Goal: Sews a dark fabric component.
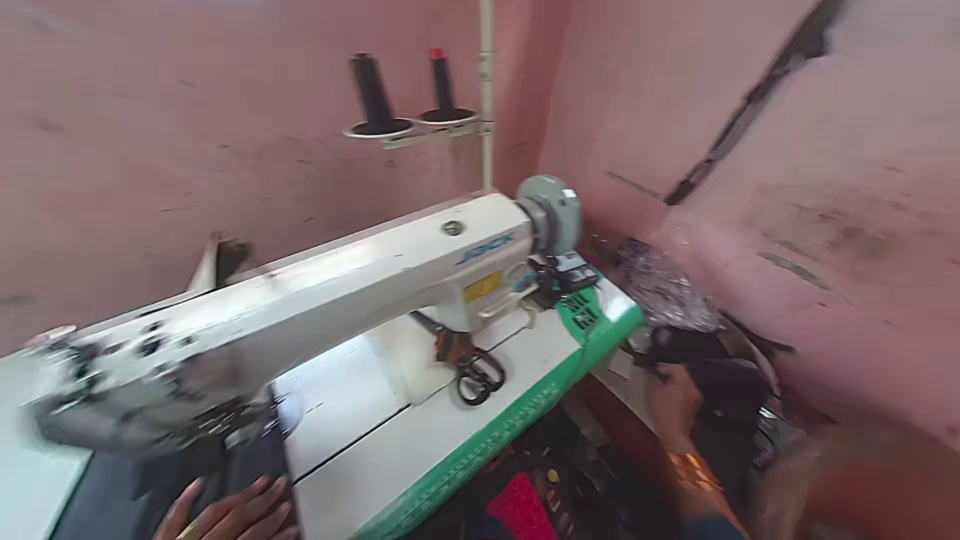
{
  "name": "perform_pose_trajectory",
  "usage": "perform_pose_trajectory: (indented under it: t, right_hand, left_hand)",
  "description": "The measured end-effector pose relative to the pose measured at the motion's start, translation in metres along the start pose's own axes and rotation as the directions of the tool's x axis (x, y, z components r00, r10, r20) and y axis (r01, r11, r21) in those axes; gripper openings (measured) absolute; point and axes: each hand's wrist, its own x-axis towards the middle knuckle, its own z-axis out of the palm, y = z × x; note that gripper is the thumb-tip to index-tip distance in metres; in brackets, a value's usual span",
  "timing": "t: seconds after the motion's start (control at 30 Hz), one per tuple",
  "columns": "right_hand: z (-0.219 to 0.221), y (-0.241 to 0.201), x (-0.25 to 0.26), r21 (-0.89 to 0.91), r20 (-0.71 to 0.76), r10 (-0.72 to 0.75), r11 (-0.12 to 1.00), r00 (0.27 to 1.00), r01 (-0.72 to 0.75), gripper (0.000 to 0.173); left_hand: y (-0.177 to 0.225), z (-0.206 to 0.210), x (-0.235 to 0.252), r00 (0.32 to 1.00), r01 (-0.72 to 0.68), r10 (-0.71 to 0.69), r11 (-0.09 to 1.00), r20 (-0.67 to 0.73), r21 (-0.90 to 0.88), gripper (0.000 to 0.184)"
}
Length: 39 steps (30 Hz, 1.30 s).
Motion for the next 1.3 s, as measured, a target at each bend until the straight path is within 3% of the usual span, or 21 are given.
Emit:
perform_pose_trajectory:
  t: [0.07, 0.17, 0.27, 0.3, 0.37, 0.4, 0.47, 0.53, 0.7, 0.8, 0.87, 0.93, 0.97, 1.07, 1.2, 1.3]
  right_hand:
    - [-0.023, -0.042, -0.013, 0.079, -0.102, -0.392, 0.913, 0.914, 0.401, 0.033]
    - [-0.030, -0.133, -0.057, 0.188, -0.136, -0.776, 0.590, 0.616, 0.785, 0.035]
    - [0.002, -0.226, -0.126, 0.465, -0.063, -0.940, 0.270, 0.335, 0.843, 0.034]
    - [0.020, -0.254, -0.147, 0.507, -0.070, -0.969, 0.169, 0.236, 0.845, 0.034]
    - [0.064, -0.299, -0.179, 0.505, -0.029, -0.999, 0.013, 0.032, 0.863, 0.049]
    - [0.082, -0.317, -0.189, 0.503, 0.069, -0.996, -0.012, -0.054, 0.864, 0.057]
    - [0.099, -0.348, -0.196, 0.475, 0.442, -0.882, 0.075, -0.164, 0.877, 0.061]
    - [0.107, -0.364, -0.198, 0.437, 0.632, -0.751, 0.144, -0.189, 0.888, 0.061]
    - [0.110, -0.359, -0.197, 0.437, 0.614, -0.766, 0.131, -0.189, 0.890, 0.063]
    - [0.099, -0.367, -0.200, 0.375, 0.692, -0.696, 0.121, -0.191, 0.919, 0.063]
    - [0.087, -0.375, -0.206, 0.351, 0.740, -0.642, 0.113, -0.201, 0.929, 0.055]
    - [0.084, -0.374, -0.215, 0.454, 0.657, -0.724, 0.158, -0.210, 0.877, 0.043]
    - [0.092, -0.369, -0.220, 0.532, 0.545, -0.815, 0.157, -0.194, 0.832, 0.037]
    - [0.128, -0.356, -0.230, 0.699, 0.257, -0.964, 0.133, -0.072, 0.703, 0.026]
    - [0.140, -0.361, -0.236, 0.717, 0.292, -0.954, 0.260, 0.060, 0.646, 0.023]
    - [0.145, -0.360, -0.230, 0.672, 0.132, -0.981, 0.193, 0.141, 0.715, 0.021]
  left_hand:
    - [-0.005, 0.012, -0.001, 0.990, -0.050, 0.059, 0.996, -0.129, 0.070, 0.039]
    - [-0.007, 0.023, -0.001, 0.962, -0.058, 0.087, 0.991, -0.259, 0.119, 0.044]
    - [-0.003, 0.023, 0.000, 0.960, -0.033, 0.061, 0.994, -0.272, 0.105, 0.040]
    - [-0.002, 0.024, 0.001, 0.959, -0.030, 0.057, 0.995, -0.277, 0.099, 0.039]
    - [-0.001, 0.024, 0.002, 0.959, -0.024, 0.049, 0.995, -0.278, 0.094, 0.037]
    - [0.000, 0.025, 0.001, 0.961, -0.019, 0.044, 0.995, -0.274, 0.094, 0.037]
    - [0.001, 0.024, 0.002, 0.965, -0.016, 0.037, 0.996, -0.261, 0.083, 0.038]
    - [0.001, 0.020, 0.002, 0.971, -0.017, 0.029, 0.999, -0.238, 0.050, 0.036]
    - [0.003, 0.014, 0.009, 0.992, -0.022, 0.019, 1.000, -0.128, -0.021, 0.035]
    - [0.001, 0.010, 0.012, 0.996, -0.005, 0.002, 0.999, -0.093, -0.033, 0.033]
    - [-0.001, 0.011, 0.012, 0.996, 0.003, -0.007, 0.999, -0.091, -0.043, 0.032]
    - [-0.002, 0.011, 0.011, 0.995, -0.002, -0.004, 0.998, -0.104, -0.055, 0.030]
    - [-0.002, 0.011, 0.011, 0.994, -0.006, 0.000, 0.998, -0.109, -0.056, 0.030]
    - [-0.009, 0.012, 0.016, 0.991, -0.020, 0.013, 0.998, -0.130, -0.056, 0.030]
    - [-0.028, 0.010, 0.025, 0.991, -0.006, 0.000, 0.999, -0.130, -0.049, 0.029]
    - [-0.040, 0.009, 0.034, 0.992, -0.020, 0.016, 0.999, -0.127, -0.033, 0.030]
